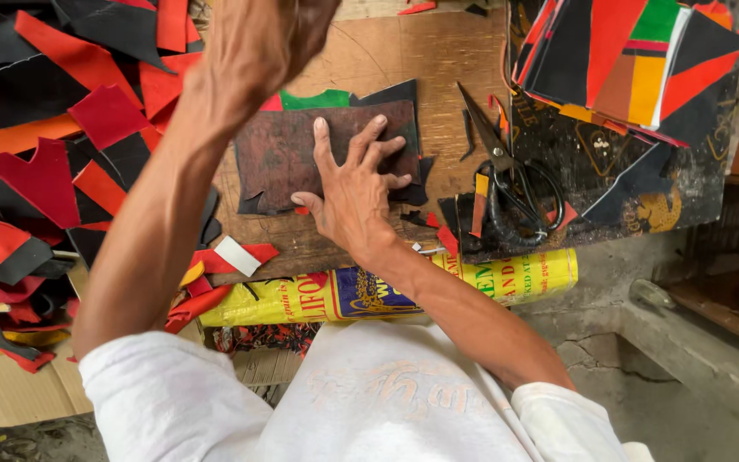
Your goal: The person holds a dark template board on the workbench and traces around it with a marker, then cuts colorful foam and rubber pieces with scissors and trims their edges. They arrange the cut pieces on the template and set trimmed pieces onto a stack at the side of the table.
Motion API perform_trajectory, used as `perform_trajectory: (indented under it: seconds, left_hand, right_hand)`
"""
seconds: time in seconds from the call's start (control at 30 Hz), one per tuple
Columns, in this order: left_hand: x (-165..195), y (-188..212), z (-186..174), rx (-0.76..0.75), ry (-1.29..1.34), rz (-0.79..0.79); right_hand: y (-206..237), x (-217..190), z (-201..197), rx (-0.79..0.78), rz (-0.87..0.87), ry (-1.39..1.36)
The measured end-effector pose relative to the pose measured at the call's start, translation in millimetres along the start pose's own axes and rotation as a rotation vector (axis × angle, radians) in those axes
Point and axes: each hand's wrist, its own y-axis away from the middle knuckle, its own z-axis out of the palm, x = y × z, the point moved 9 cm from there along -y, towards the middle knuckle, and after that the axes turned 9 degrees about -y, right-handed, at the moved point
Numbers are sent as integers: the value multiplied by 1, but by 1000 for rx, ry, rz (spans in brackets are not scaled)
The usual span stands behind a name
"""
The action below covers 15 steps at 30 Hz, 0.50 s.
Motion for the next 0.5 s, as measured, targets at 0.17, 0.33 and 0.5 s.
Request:
perform_trajectory:
  seconds: [0.17,0.33,0.5]
  left_hand:
    - [65,43,-21,393,47,275]
    - [30,50,-13,452,-7,116]
    - [37,49,2,277,-7,43]
  right_hand:
    - [13,1,4,17,-12,32]
    - [39,-6,-2,33,-9,41]
    - [66,-14,-10,4,-23,90]
